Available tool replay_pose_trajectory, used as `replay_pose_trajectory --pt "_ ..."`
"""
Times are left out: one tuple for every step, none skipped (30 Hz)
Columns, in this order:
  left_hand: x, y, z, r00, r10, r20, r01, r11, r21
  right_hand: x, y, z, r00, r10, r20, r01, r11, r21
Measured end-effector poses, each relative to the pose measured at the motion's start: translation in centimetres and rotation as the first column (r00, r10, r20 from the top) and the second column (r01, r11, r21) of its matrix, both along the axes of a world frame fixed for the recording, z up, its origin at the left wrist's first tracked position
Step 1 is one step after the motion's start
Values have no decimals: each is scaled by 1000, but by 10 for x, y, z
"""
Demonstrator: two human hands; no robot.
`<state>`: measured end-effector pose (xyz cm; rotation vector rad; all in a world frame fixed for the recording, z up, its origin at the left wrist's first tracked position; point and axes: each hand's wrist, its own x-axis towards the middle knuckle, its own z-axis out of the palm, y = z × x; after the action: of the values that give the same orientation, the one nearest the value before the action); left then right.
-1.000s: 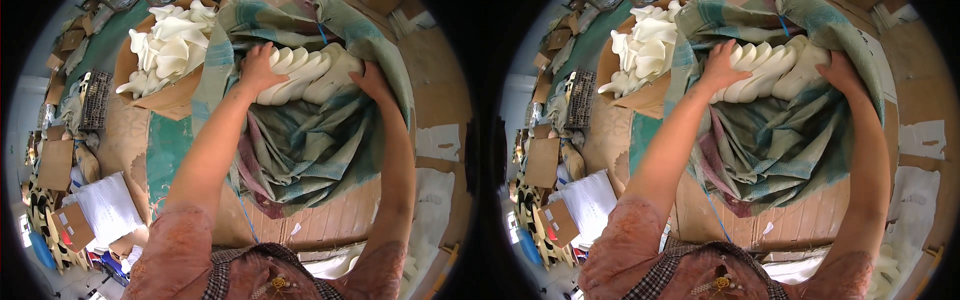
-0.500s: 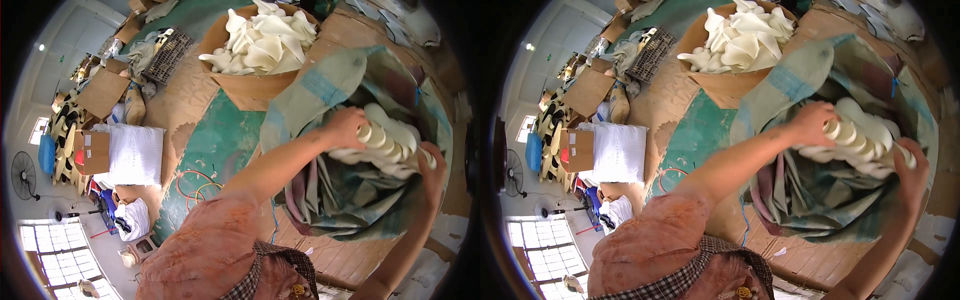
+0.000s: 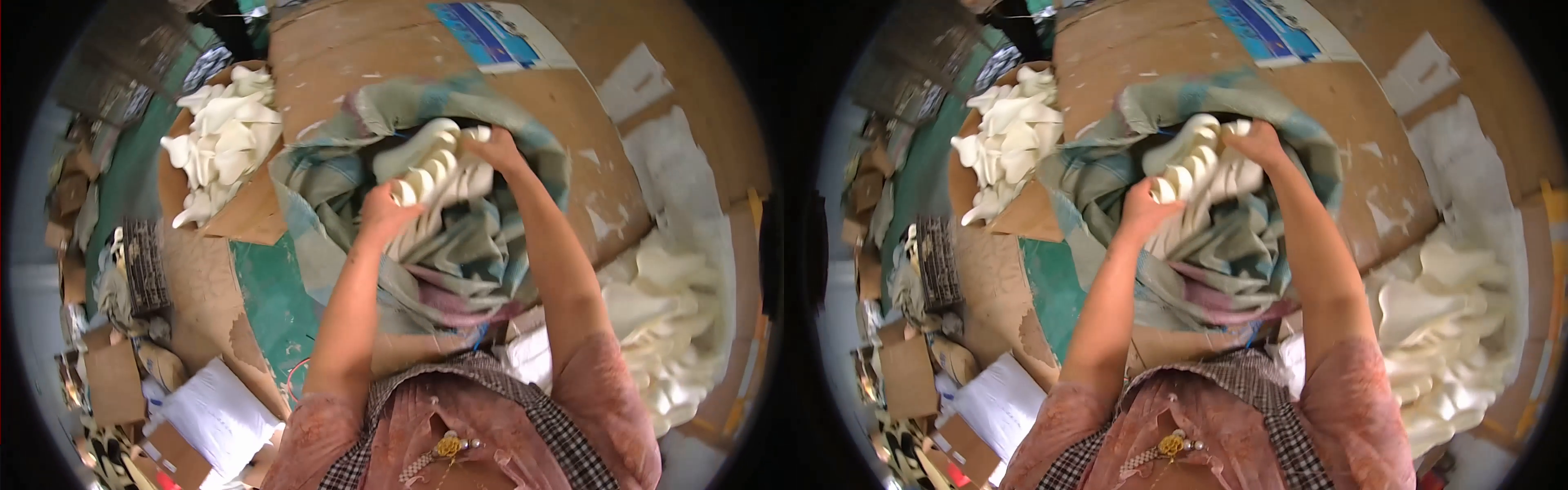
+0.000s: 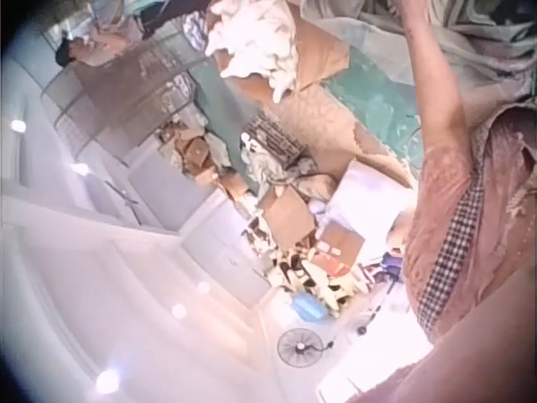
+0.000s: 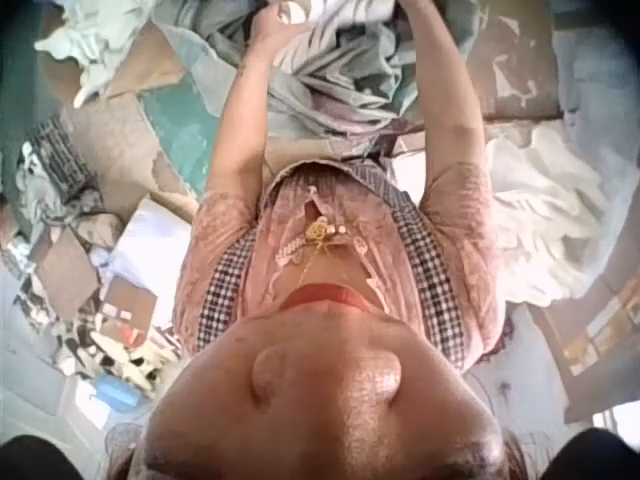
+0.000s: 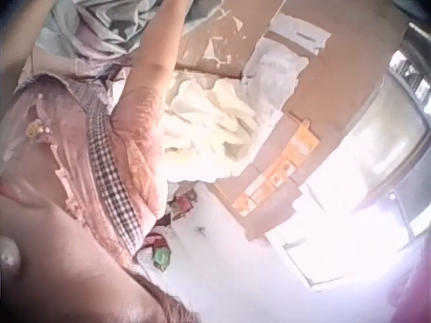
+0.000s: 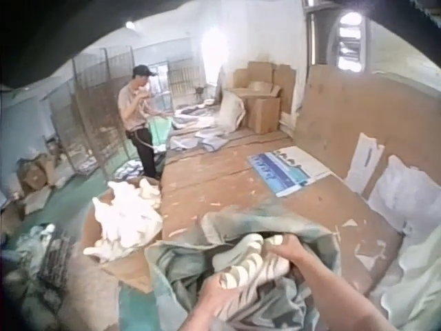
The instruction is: Unpacking foam bicycle saddle components from a bag, arranging them on a workbench, and applying a spray coating.
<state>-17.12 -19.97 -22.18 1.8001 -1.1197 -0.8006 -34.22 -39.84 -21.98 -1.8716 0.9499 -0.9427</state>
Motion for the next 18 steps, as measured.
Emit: replay_pose_trajectory --pt "-2 2 -1 999 12 -51 -8 997 77 -11 4 10 996 -68 -57 72 995 68" --pt "-9 8 -3 999 13 -46 -13 1000 -1 -28 16 20 997 -42 65 18 945 327" --pt "-13 -1 8 999 -36 -39 35 999 -21 -42 7 25 995 -53 -88 86 893 442" --pt "-15 7 6 999 -48 3 48 999 -17 -40 30 37 991 -10 -133 46 961 273" --pt "-15 16 5 997 -58 45 58 998 -13 -37 56 47 982 24 -187 -5 995 98" --pt "-20 26 8 972 -138 193 151 987 -57 -48 73 58 985 116 -127 -107 991 77" --pt "-19 41 0 971 -195 141 220 956 -193 -56 87 71 978 158 -136 -140 981 134" --pt "-32 51 13 972 -228 63 237 933 -271 -77 98 85 974 185 -127 -171 979 115" --pt "-46 61 32 964 -265 20 264 949 -173 -100 111 99 981 162 -109 -153 984 90" --pt "-50 77 50 953 -290 89 303 906 -295 -107 131 128 978 196 -71 -191 979 69" --pt "-34 102 58 934 -279 225 343 878 -335 -101 152 151 984 163 -71 -170 980 -105" --pt "-25 121 70 921 -223 319 344 851 -396 -99 168 167 981 192 -20 -188 928 -323" --pt "-21 136 87 907 -182 379 343 841 -418 -94 191 193 982 190 -13 -178 895 -409" --pt "-34 148 110 980 -117 163 186 834 -520 -88 209 213 972 236 -12 -211 842 -497" --pt "-43 144 129 960 -145 238 248 836 -490 -93 223 228 983 182 -18 -162 823 -545" --pt "-54 145 142 990 -112 84 136 910 -392 -103 234 244 991 135 23 -95 799 -594" --pt "-66 145 149 996 -57 -62 38 963 -266 -115 237 256 995 98 16 -69 798 -598" --pt "-68 145 149 998 -62 9 61 915 -398 -124 244 268 995 79 64 -16 746 -666"
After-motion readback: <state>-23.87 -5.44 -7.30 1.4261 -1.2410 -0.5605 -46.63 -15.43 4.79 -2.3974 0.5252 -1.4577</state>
